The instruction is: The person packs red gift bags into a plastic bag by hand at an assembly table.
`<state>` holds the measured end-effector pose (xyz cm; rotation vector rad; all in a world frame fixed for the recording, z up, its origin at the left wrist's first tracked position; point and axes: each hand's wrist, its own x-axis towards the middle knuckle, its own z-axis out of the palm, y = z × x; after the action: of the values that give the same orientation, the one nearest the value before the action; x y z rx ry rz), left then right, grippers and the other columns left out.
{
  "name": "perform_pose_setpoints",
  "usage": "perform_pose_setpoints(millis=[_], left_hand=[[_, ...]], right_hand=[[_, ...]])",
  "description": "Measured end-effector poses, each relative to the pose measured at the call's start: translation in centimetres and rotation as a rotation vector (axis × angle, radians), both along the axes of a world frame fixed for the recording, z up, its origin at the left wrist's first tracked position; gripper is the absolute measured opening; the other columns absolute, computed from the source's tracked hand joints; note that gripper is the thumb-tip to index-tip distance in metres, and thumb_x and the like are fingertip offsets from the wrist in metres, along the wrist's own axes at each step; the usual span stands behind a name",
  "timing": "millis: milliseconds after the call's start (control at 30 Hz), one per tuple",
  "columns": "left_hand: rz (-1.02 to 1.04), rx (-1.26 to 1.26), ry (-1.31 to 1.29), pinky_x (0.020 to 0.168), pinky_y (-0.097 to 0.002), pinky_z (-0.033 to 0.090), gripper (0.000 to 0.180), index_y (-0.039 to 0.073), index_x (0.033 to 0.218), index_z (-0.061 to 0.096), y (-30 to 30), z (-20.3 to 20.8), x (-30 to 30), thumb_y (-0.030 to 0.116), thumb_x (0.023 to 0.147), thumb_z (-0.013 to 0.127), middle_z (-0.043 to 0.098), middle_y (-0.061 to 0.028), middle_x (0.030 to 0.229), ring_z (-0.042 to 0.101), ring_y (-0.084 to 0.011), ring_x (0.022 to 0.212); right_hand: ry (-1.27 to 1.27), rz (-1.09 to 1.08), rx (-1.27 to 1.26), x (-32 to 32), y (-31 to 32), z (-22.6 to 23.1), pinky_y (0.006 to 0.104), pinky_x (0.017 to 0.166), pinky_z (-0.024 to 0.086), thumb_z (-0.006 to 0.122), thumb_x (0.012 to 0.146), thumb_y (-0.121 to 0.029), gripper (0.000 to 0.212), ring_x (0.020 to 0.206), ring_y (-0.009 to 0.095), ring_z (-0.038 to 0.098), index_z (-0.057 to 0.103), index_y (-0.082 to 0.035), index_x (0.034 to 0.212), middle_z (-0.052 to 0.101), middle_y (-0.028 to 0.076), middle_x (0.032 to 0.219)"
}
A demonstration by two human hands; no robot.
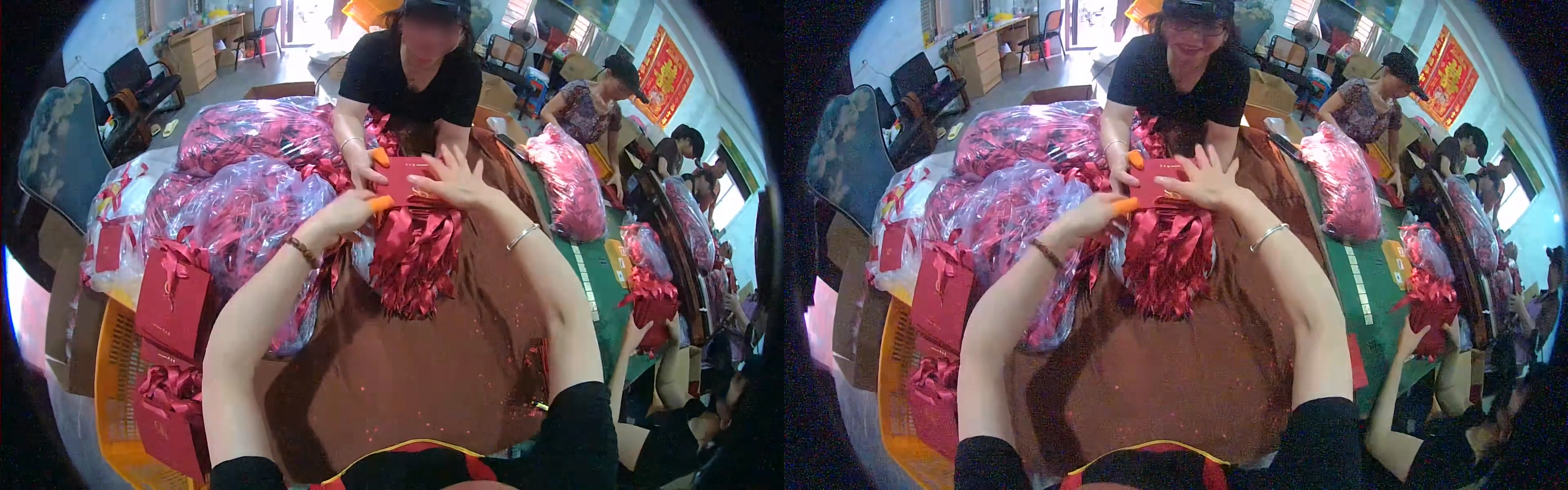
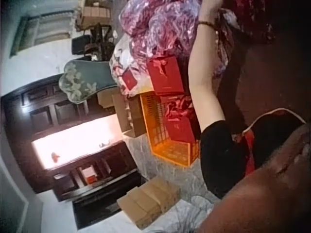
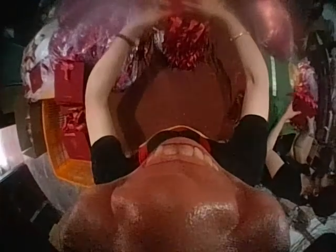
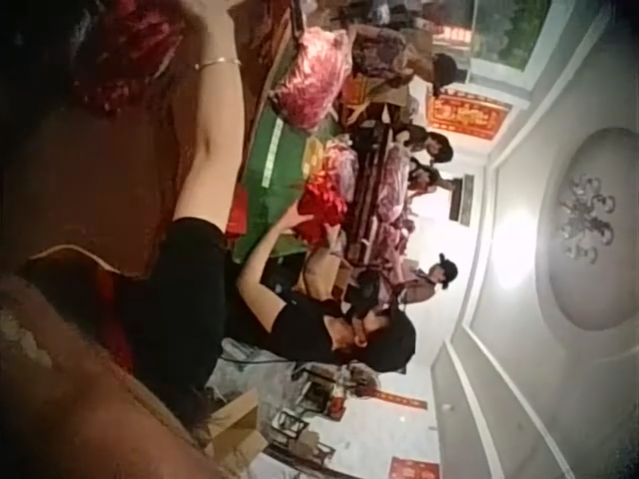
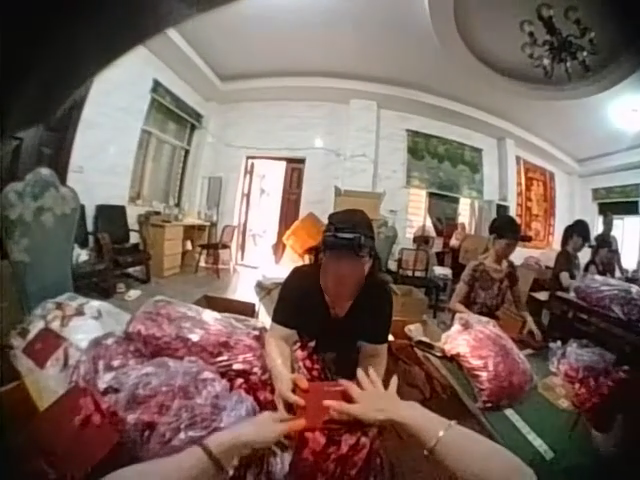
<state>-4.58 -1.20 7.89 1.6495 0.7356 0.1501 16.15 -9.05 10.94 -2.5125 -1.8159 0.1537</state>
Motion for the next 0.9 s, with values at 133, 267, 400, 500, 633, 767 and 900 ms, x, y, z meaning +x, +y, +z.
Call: perform_pose_setpoints(millis=[133, 267, 400, 500, 633, 767, 900], left_hand=[[0.39, 0.053, -0.705, 0.058, -0.0237, 0.046, 0.027, 0.006, 0.11, 0.052, 0.8, 4.1, -0.7, 0.023, 0.091, 0.042, 0.057, -0.0054, 0.094, 0.055, -0.0111, 0.069], [0.439, -0.017, -0.576, 0.087, -0.0348, 0.036, 0.035, 0.004, 0.117, 0.049, 2.5, -0.5, 1.9, 0.026, 0.092, 0.04, 0.054, -0.0111, 0.107, 0.049, -0.019, 0.098], [0.522, 0.371, -0.539, 0.099, -0.0311, 0.029, 0.042, 0.013, 0.13, 0.041, -0.8, -6.5, 4.4, 0.028, 0.091, 0.043, 0.042, -0.0187, 0.129, 0.039, -0.0242, 0.12], [0.619, 0.26, -0.67, 0.093, -0.034, 0.037, 0.038, 0.001, 0.121, 0.046, -4.1, -6.9, 4.2, 0.02, 0.088, 0.042, 0.051, -0.0202, 0.118, 0.048, -0.0296, 0.111], [0.73, 0.395, -0.652, 0.105, -0.0375, 0.02, 0.054, -0.001, 0.131, 0.032, -9.2, -9.4, 4.4, 0.029, 0.088, 0.043, 0.03, -0.0213, 0.136, 0.027, -0.0308, 0.128], [0.361, 0.386, -0.255, 0.085, -0.0451, 0.039, 0.043, -0.001, 0.113, 0.046, -14.8, -9.6, 0.4, 0.024, 0.078, 0.053, 0.051, -0.0229, 0.105, 0.045, -0.0387, 0.105], [-0.368, 0.427, 0.044, 0.078, -0.0474, 0.044, 0.039, 0.006, 0.113, 0.05, -19.1, -7.6, -3.1, 0.025, 0.079, 0.053, 0.054, -0.0166, 0.11, 0.054, -0.0317, 0.101]], right_hand=[[-0.121, 0.338, -0.19, -1.2, 0.0, -1.2, 0.0672, 0.096, 0.001, 0.027, 0.077, -0.07, 0.077, 0.135, 0.031, 0.004, 0.026, -0.022, 0.137, 0.011, 0.017, 0.144], [-0.038, 0.224, -0.062, -1.7, 1.0, -3.1, 0.0666, 0.096, -0.004, 0.025, 0.077, -0.071, 0.078, 0.135, 0.03, 0.002, 0.025, -0.023, 0.138, 0.008, 0.016, 0.145], [-0.324, 0.346, -0.109, 0.5, 1.4, -3.9, 0.0695, 0.095, 0.005, 0.029, 0.085, -0.058, 0.057, 0.134, 0.03, 0.006, 0.026, -0.033, 0.136, 0.012, 0.006, 0.146], [-0.635, 0.505, 0.038, 3.1, 1.8, -5.8, 0.0674, 0.095, 0.015, 0.038, 0.085, -0.037, 0.048, 0.132, 0.033, 0.015, 0.032, -0.03, 0.133, 0.019, 0.006, 0.144], [-0.388, 0.716, 0.172, 5.9, 3.5, -6.1, 0.0454, 0.107, 0.015, 0.039, 0.082, -0.034, 0.056, 0.132, 0.03, 0.017, 0.025, -0.024, 0.136, 0.018, 0.007, 0.144], [-0.531, 0.708, 0.096, 6.8, 4.4, -6.8, 0.0484, 0.106, 0.013, 0.041, 0.08, -0.045, 0.064, 0.133, 0.029, 0.013, 0.021, -0.025, 0.138, 0.014, 0.002, 0.146], [-0.55, 0.758, 0.11, 7.9, 4.8, -6.7, 0.0474, 0.106, 0.015, 0.038, 0.085, -0.029, 0.055, 0.131, 0.033, 0.018, 0.022, -0.022, 0.138, 0.018, 0.007, 0.144]])
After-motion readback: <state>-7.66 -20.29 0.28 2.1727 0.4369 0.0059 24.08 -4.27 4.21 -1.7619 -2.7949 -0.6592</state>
